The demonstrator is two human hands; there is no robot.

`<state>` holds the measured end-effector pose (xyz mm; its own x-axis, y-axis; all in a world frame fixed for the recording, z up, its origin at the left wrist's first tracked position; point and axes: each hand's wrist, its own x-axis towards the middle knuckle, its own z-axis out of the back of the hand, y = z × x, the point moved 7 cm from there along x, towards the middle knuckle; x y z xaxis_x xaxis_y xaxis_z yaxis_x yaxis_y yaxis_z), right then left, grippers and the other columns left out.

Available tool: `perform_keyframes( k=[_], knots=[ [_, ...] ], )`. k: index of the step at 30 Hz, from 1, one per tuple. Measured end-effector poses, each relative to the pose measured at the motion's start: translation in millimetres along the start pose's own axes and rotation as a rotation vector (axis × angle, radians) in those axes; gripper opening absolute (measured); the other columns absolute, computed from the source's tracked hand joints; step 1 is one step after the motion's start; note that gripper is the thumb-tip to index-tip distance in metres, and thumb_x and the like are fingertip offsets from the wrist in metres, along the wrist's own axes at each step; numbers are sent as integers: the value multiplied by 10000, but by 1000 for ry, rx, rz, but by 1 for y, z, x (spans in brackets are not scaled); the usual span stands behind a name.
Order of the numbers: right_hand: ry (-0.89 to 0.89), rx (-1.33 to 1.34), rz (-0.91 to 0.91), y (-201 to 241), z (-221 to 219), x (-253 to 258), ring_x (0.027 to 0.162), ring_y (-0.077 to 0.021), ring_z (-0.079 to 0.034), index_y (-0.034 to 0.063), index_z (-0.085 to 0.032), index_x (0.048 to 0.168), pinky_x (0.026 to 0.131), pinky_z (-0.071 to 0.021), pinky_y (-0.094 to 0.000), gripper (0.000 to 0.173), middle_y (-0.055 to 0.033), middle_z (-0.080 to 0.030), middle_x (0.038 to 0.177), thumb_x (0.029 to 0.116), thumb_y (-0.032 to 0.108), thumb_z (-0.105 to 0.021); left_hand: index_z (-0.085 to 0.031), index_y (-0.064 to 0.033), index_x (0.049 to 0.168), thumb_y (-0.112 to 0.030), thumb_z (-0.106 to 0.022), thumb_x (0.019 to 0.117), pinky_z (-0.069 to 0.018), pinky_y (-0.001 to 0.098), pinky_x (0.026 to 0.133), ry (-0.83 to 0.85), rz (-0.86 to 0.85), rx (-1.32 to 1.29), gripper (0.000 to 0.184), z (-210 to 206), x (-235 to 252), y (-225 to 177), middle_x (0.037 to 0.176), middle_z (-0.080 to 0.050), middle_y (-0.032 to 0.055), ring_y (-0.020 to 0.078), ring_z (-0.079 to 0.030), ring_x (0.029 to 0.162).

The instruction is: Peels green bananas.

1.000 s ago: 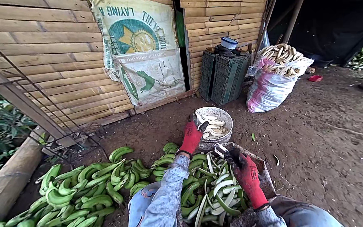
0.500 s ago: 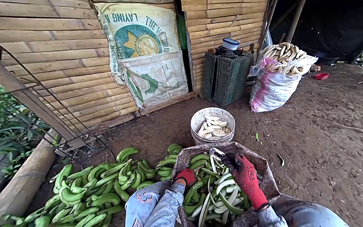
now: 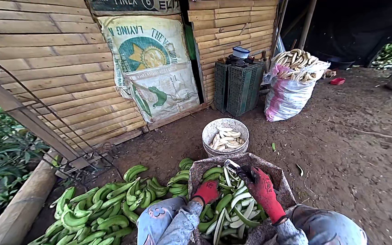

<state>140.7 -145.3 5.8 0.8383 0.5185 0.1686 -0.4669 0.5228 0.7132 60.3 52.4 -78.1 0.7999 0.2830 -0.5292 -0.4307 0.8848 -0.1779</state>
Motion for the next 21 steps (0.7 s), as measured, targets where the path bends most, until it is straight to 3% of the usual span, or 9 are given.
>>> perform_keyframes(
  k=[4,6,8,11,14,16,19,21],
  knots=[
    [34,-4,-2,1,-5,3,1093,-304,-682,92,-696,1268,976,-527,-492,368,-157,-702,1179,972,305,-643,-464,28,1474,-359,-522,1035,-335,649,1128,-36,-107,168,588,-52,8,-37,1469,-476,308,482,-436,1382],
    [33,3,3,0,-5,3,1095,-297,-682,92,-702,1261,979,-527,-483,368,-151,-704,1178,972,313,-648,-445,45,1480,-290,-546,1025,-325,651,1134,40,-139,187,574,-57,7,-49,1474,-466,318,485,-423,1392],
    [30,7,-7,-2,-5,3,1089,-294,-684,100,-702,1264,971,-530,-487,366,-148,-704,1176,974,317,-645,-443,55,1473,-303,-643,972,-352,672,1106,114,-139,199,647,-53,2,-48,1478,-441,338,503,-426,1378],
    [29,17,-20,-5,-3,5,1072,-291,-684,103,-699,1263,969,-528,-490,359,-145,-707,1153,981,317,-638,-477,21,1464,-354,-681,944,-386,712,1048,145,-128,212,673,-58,1,-42,1502,-374,374,549,-421,1354],
    [35,13,-44,-10,2,5,1084,-292,-683,113,-695,1274,972,-527,-493,356,-143,-706,1163,986,314,-634,-403,3,1520,-363,-703,931,-379,710,1057,142,-143,155,756,-63,-1,-44,1535,-356,341,529,-411,1375],
    [52,-19,-67,-15,5,6,1090,-298,-680,120,-693,1276,972,-524,-504,356,-143,-704,1166,995,326,-623,-351,2,1549,-320,-686,952,-324,675,1123,142,-198,156,757,-66,-10,-47,1535,-406,299,479,-404,1410],
    [236,-165,-149,-24,3,5,1126,-298,-672,141,-693,1250,991,-507,-526,357,-128,-711,1171,1018,389,-583,-334,-2,1561,-249,-654,968,-311,622,1161,15,-257,71,717,-54,-18,-49,1498,-469,278,441,-435,1404],
    [429,-264,-224,-34,-6,-3,1129,-323,-669,121,-707,1179,980,-498,-567,380,-147,-714,1155,1020,440,-576,-339,-14,1554,-279,-658,971,-351,555,1169,-163,-194,-179,716,-23,-17,-41,1477,-496,258,392,-474,1391]
  ],
)
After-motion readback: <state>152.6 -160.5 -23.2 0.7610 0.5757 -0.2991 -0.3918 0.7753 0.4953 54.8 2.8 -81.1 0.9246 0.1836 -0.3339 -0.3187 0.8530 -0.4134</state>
